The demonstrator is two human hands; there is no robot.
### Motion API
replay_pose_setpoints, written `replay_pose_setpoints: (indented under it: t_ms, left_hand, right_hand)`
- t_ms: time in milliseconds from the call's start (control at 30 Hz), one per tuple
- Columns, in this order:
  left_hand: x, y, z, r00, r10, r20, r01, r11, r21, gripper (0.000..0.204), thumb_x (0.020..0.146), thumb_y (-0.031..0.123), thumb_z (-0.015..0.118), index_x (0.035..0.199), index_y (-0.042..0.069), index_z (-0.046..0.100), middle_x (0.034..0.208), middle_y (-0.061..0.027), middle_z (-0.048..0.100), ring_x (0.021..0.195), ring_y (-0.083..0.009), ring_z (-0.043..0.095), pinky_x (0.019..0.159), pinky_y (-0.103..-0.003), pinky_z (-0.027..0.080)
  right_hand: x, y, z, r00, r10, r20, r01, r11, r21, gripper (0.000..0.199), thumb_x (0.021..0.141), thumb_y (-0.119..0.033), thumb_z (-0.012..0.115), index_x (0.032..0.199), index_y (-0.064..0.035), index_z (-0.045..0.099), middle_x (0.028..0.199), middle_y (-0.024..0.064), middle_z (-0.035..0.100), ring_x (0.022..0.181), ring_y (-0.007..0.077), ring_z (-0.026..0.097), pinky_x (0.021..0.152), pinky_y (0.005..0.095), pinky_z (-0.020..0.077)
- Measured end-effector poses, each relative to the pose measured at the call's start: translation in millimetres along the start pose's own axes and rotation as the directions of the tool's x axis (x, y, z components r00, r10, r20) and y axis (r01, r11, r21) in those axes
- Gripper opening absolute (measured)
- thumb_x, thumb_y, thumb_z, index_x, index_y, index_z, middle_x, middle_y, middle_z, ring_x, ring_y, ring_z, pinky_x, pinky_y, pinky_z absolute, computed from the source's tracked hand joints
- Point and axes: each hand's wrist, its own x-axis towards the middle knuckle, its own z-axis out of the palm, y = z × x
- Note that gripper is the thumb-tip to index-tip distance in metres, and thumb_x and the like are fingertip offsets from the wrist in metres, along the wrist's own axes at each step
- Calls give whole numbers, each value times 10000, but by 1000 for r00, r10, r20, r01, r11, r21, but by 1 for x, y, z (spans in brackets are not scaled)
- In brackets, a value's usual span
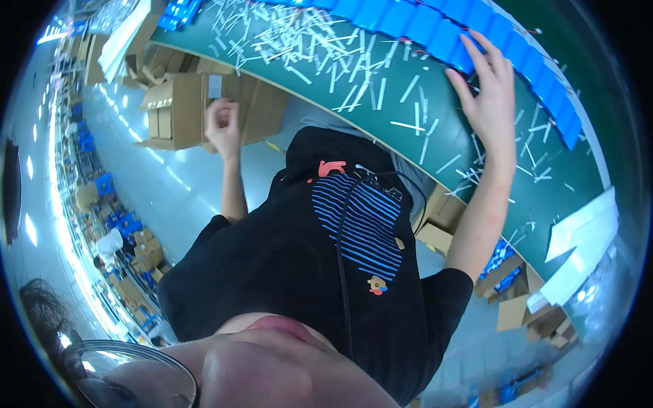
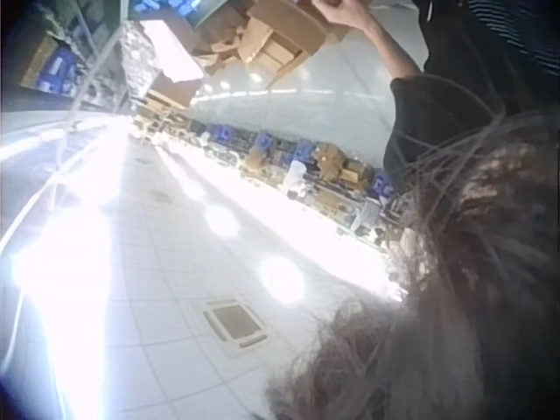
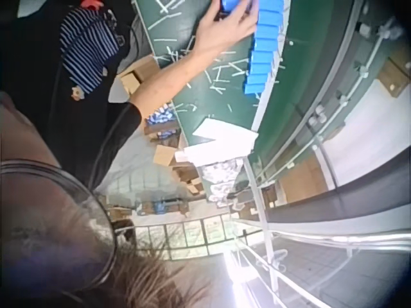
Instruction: The person is aligning blue electronic modules on a production workbench and applying small grey labels or stickers to each unit.
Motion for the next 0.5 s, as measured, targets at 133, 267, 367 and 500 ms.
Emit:
replay_pose_setpoints:
  t_ms: [133, 267, 367, 500]
  left_hand:
    - [-67, -147, -8, 901, -222, 374, -68, 776, 627, 179, 912, 231, 683, 869, 94, 789, 828, -108, 754, 700, -324, 697, 660, -407, 549]
    - [-119, -226, 63, 487, -750, 448, 131, 569, 812, 532, 1007, 487, 541, 1105, 19, 776, 1065, -216, 759, 1010, -438, 710, 844, -495, 566]
    - [-223, -225, 18, 532, -463, 709, 525, 837, 153, 580, 1039, 432, 500, 1478, 55, 537, 1466, -234, 565, 1392, -364, 505, 1128, -442, 413]
    - [-154, -113, -5, 240, -299, 924, 429, 886, 176, 562, 1082, 359, 427, 1549, 47, 450, 1539, -233, 493, 1437, -329, 456, 1194, -445, 349]
  right_hand:
    - [7, -8, 4, 1000, 15, 22, -15, 1000, -26, 493, 957, -255, 739, 1422, -129, 632, 1492, 60, 557, 1304, 271, 548, 1121, 373, 424]
    - [15, -15, -1, 999, 16, 32, -13, 996, -86, 490, 971, -260, 724, 1434, -134, 624, 1497, 68, 553, 1336, 281, 535, 1137, 384, 413]
    - [17, -16, 10, 999, 25, 24, -23, 996, -81, 492, 977, -258, 717, 1443, -136, 616, 1503, 79, 548, 1350, 292, 528, 1149, 398, 404]
    - [8, -23, 6, 995, 65, 70, -62, 997, -39, 490, 972, -181, 699, 1450, -117, 607, 1523, 115, 529, 1374, 313, 509, 1163, 425, 383]
